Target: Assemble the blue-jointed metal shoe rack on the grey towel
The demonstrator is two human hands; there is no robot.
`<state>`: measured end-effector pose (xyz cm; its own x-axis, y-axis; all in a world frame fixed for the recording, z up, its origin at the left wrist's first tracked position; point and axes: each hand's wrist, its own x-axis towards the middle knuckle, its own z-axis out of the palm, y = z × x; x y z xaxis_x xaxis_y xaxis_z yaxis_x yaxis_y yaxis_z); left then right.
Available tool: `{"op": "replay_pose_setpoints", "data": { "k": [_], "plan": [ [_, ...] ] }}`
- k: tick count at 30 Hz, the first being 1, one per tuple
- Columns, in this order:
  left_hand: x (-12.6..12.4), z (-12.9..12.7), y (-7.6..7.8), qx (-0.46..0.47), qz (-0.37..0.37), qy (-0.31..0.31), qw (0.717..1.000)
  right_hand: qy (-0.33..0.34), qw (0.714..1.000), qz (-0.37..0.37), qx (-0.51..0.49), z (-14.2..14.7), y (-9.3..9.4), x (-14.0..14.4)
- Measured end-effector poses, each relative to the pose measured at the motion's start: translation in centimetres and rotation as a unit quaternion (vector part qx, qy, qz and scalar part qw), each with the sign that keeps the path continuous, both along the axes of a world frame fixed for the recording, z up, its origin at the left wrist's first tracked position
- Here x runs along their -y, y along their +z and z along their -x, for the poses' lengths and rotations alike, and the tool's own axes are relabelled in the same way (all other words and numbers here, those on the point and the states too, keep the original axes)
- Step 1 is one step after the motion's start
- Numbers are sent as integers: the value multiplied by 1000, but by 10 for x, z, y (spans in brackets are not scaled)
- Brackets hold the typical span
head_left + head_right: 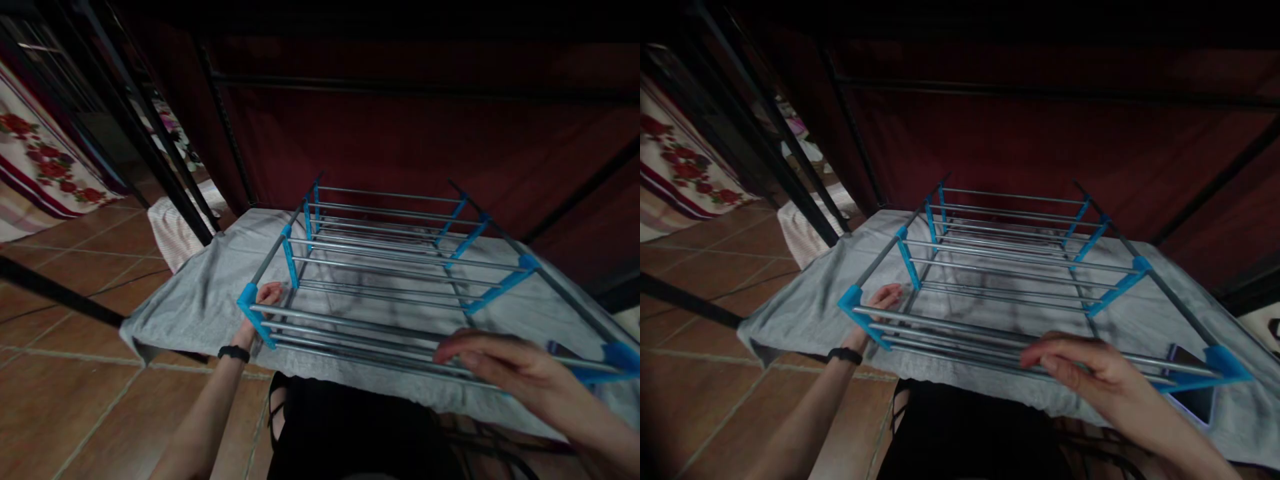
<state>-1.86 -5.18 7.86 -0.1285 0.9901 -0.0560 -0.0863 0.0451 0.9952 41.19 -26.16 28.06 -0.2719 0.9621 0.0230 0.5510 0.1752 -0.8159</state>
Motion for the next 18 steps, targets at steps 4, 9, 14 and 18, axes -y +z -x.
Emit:
{"op": "replay_pose_setpoints", "data": {
  "k": [4,9,14,18],
  "plan": [
    [-34,-5,-15,-127,-75,-62,987,32,999,-27,26,-3,16,-63],
    [-56,-10,-22,-306,-144,-192,921,137,986,-27,86,27,-16,-132],
    [-58,-13,-19,-412,-163,-201,874,184,968,-52,162,57,-73,-159],
    [-58,-16,-20,-411,-192,-190,871,199,948,-98,229,70,-109,-172]
  ]
}}
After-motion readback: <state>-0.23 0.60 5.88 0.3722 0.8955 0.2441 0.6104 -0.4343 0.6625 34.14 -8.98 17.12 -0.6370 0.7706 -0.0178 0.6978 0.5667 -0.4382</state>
